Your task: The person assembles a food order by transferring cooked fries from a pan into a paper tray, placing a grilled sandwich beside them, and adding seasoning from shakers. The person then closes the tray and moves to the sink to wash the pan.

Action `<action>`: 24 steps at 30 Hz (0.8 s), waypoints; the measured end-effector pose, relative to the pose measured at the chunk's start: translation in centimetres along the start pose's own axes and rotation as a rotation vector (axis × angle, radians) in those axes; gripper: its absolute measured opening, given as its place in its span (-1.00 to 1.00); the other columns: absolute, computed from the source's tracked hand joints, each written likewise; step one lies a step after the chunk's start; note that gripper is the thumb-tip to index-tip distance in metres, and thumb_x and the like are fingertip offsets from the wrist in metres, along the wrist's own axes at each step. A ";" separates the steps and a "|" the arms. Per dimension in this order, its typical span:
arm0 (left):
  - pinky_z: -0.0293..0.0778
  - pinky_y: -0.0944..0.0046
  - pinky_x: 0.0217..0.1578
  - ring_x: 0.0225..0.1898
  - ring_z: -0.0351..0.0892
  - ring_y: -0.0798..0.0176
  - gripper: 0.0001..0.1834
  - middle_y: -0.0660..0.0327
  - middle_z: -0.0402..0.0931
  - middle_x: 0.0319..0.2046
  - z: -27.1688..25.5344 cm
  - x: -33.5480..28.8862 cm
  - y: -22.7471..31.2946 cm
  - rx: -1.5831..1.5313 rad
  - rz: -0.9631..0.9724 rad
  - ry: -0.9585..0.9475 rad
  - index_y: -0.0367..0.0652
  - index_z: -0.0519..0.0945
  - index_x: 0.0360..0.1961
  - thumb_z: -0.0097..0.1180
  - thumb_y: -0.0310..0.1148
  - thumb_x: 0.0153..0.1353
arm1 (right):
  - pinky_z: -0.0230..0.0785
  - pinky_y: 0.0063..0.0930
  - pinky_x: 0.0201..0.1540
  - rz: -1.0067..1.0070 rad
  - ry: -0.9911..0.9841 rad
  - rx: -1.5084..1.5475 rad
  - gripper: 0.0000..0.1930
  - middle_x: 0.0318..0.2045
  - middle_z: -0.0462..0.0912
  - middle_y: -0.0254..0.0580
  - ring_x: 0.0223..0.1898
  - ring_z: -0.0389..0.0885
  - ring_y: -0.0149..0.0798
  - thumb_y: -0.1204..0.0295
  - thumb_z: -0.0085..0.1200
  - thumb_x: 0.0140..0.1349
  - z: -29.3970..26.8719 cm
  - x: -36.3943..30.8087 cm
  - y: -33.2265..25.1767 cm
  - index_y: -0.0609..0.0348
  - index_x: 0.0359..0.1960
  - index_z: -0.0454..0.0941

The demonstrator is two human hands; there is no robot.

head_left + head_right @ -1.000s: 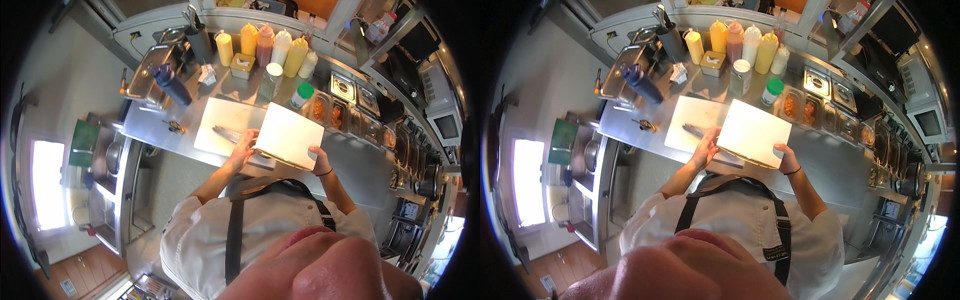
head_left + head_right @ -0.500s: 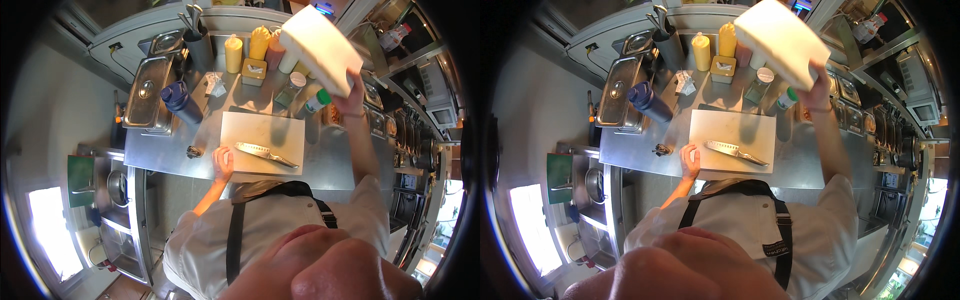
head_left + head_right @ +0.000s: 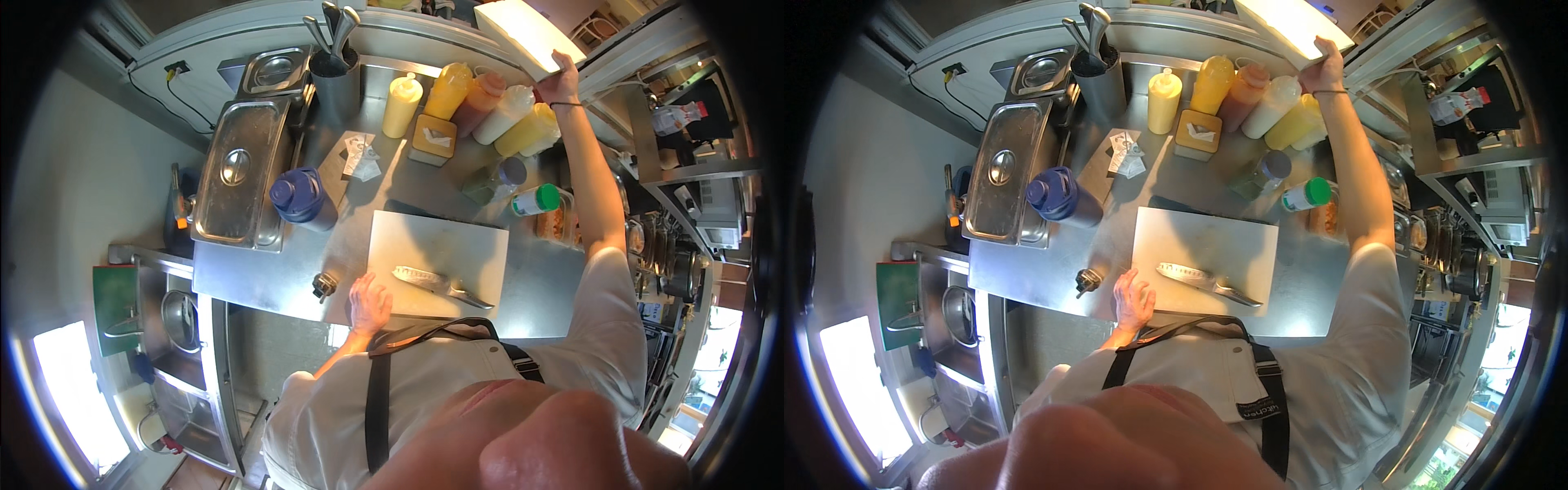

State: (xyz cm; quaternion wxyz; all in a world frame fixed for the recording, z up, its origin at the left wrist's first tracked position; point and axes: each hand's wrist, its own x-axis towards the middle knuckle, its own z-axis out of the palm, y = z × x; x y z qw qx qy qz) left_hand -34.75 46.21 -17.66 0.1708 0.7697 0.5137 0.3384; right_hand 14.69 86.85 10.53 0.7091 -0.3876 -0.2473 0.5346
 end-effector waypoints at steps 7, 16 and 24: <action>0.22 -0.21 0.39 0.36 0.32 -0.13 -0.65 -0.03 0.37 0.29 -0.1 0.8 0.0 -0.032 -0.018 -0.062 -0.11 0.58 -0.01 0.31 -0.22 0.24 | 0.40 0.31 0.23 -0.038 0.038 -0.076 -0.58 0.13 0.61 -0.01 0.15 0.59 0.13 0.26 0.15 0.25 -1.7 8.0 1.8 0.15 0.11 0.51; 0.23 -0.19 0.39 0.36 0.32 -0.11 -0.60 -0.01 0.37 0.29 0.0 1.0 0.1 -0.020 -0.055 -0.061 -0.10 0.55 0.00 0.34 -0.17 0.22 | 0.25 0.23 0.43 0.150 -0.001 -0.078 -0.37 0.28 0.49 0.13 0.31 0.47 0.17 0.30 0.10 0.29 -4.8 12.7 4.8 0.32 0.36 0.28; 0.21 -0.21 0.39 0.36 0.31 -0.11 -0.59 -0.01 0.38 0.29 0.1 0.8 0.1 -0.002 -0.073 -0.106 -0.10 0.55 -0.01 0.34 -0.14 0.22 | 0.52 0.18 0.25 0.190 0.255 -0.370 -0.41 0.23 0.52 0.13 0.21 0.57 0.12 0.22 0.15 0.36 -6.6 13.9 4.9 0.29 0.31 0.32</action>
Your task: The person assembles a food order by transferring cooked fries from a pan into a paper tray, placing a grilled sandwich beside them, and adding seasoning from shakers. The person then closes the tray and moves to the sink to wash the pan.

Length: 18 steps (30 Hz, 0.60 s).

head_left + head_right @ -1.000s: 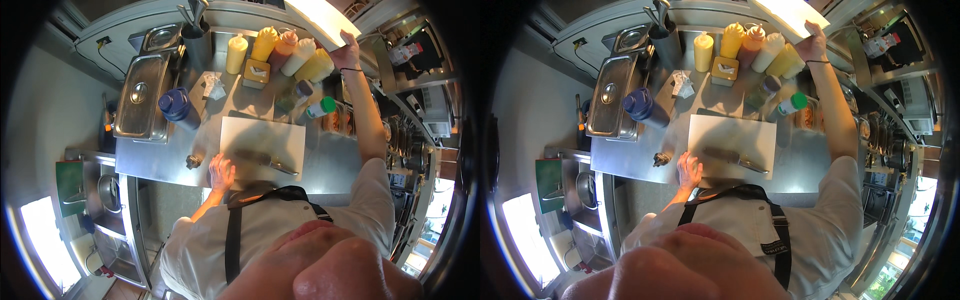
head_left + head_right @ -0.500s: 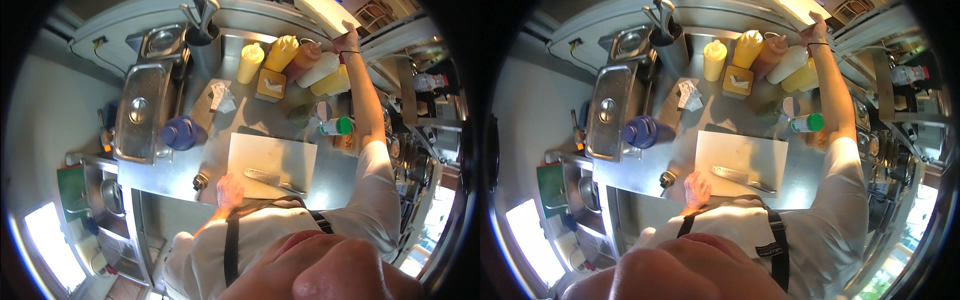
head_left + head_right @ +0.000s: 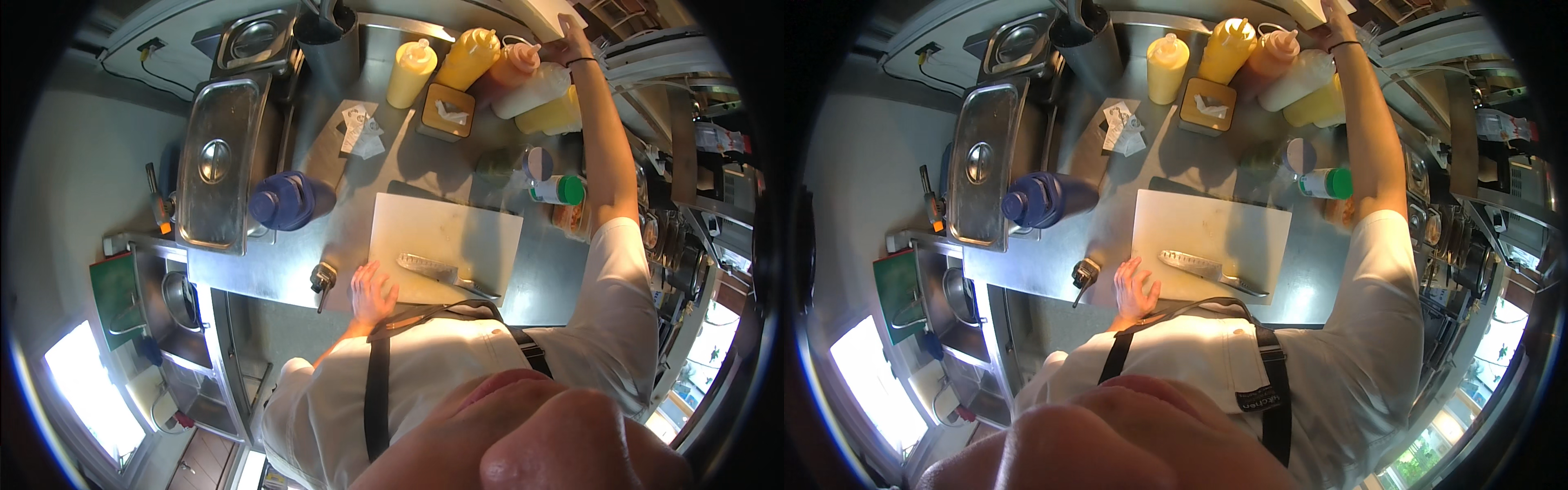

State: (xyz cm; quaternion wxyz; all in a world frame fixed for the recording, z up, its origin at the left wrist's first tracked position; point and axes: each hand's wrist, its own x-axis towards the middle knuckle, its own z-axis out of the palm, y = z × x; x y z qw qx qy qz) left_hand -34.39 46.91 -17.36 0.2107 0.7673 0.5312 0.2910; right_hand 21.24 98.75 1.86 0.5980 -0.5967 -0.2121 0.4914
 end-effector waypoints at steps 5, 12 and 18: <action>0.18 -0.21 0.40 0.37 0.31 -0.09 -0.57 0.00 0.39 0.29 0.0 0.1 0.0 -0.003 0.001 -0.003 -0.09 0.54 0.01 0.34 -0.14 0.21 | 0.61 0.11 0.17 -0.053 -0.103 -0.021 -0.37 0.18 0.57 0.09 0.13 0.65 0.10 0.12 0.26 0.32 -1.2 1.4 0.5 0.21 0.30 0.36; 0.18 -0.21 0.40 0.38 0.31 -0.10 -0.55 -0.01 0.39 0.29 -0.1 0.3 0.3 0.029 0.044 0.029 -0.13 0.53 0.03 0.34 -0.14 0.21 | 0.64 -0.06 0.12 0.071 -0.077 -0.180 -0.21 0.10 0.56 0.25 0.09 0.66 0.10 -0.02 0.32 0.27 -3.8 -1.8 -1.2 0.37 0.29 0.33; 0.19 -0.20 0.41 0.38 0.31 -0.10 -0.54 0.00 0.38 0.30 -0.4 0.2 0.8 0.049 0.058 0.061 -0.16 0.53 0.03 0.34 -0.14 0.22 | 0.47 -0.19 0.22 -0.184 -0.031 -0.530 -0.22 0.29 0.41 -0.02 0.28 0.49 -0.09 -0.08 0.25 0.32 -4.5 -15.6 -4.2 0.16 0.39 0.31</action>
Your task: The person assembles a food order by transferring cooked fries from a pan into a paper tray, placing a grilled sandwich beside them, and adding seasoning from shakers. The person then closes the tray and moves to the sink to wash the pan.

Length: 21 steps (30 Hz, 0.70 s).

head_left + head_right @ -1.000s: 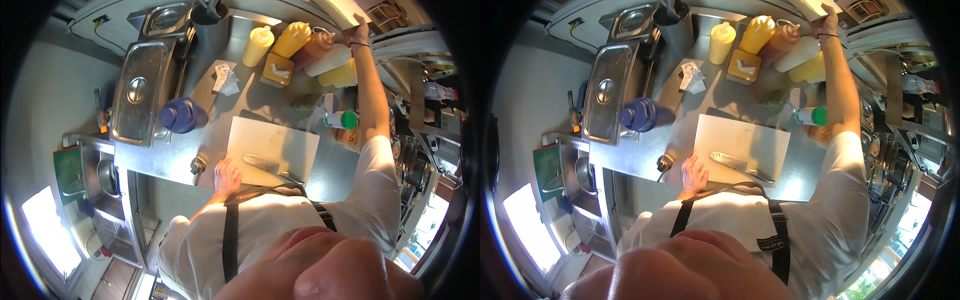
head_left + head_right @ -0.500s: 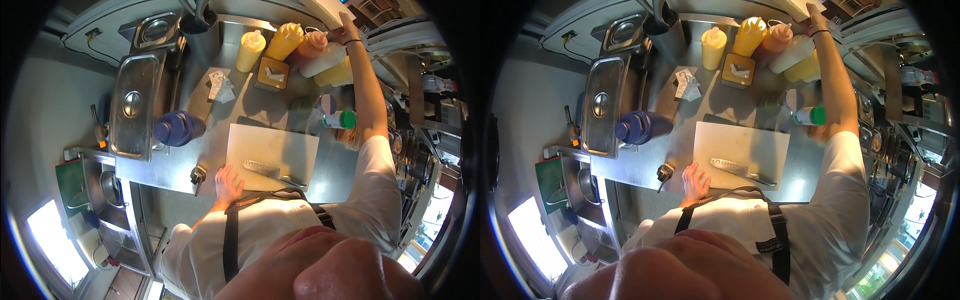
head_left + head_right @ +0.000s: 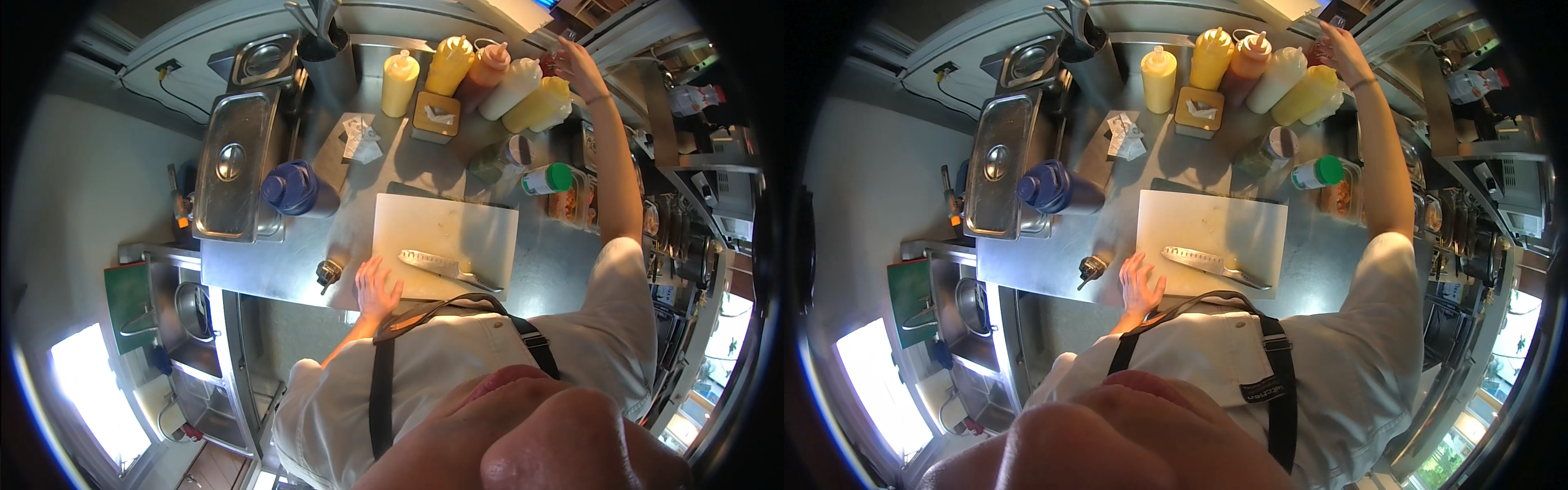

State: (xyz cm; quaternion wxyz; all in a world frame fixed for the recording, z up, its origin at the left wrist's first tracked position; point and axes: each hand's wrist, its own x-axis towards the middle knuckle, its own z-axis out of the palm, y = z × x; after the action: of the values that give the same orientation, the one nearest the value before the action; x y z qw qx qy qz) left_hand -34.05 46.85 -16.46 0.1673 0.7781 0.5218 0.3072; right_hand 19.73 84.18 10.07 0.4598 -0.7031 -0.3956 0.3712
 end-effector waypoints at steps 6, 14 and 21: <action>0.19 -0.20 0.41 0.38 0.32 -0.09 -0.59 0.00 0.37 0.32 1.1 -0.5 -0.3 0.074 0.009 0.045 -0.15 0.53 0.02 0.30 -0.16 0.26 | 0.47 -0.47 0.06 -0.559 -0.050 0.193 -0.67 -0.05 0.66 -0.20 0.03 0.63 -0.35 0.21 0.06 0.51 -0.7 -18.2 -1.3 0.20 0.09 0.56; 0.17 -0.20 0.40 0.36 0.34 -0.07 -0.67 0.00 0.40 0.29 1.1 -1.8 0.5 0.206 0.050 0.070 -0.15 0.54 0.03 0.25 -0.26 0.31 | 0.45 -0.43 -0.30 -0.414 -0.548 -0.122 -0.85 -0.34 0.65 -0.20 -0.40 0.58 -0.35 0.40 0.10 0.44 13.6 -34.4 11.9 0.25 -0.17 0.59; 0.25 -0.08 0.30 0.23 0.49 -0.05 -0.80 0.08 0.59 0.06 -0.6 -8.0 5.2 0.076 -0.050 0.189 -0.16 0.56 -0.03 0.19 -0.44 0.34 | 0.47 -0.12 -0.19 -0.746 -1.037 -0.080 -0.80 -0.35 0.62 0.10 -0.27 0.62 0.15 0.31 0.13 0.41 18.4 -47.1 20.9 0.21 -0.22 0.58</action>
State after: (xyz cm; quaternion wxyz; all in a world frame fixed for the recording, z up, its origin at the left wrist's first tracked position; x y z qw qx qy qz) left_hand -32.88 37.46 -15.42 0.0954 0.7382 0.5659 0.3546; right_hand -11.47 42.89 -7.64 0.2804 -0.2636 -0.7982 0.4633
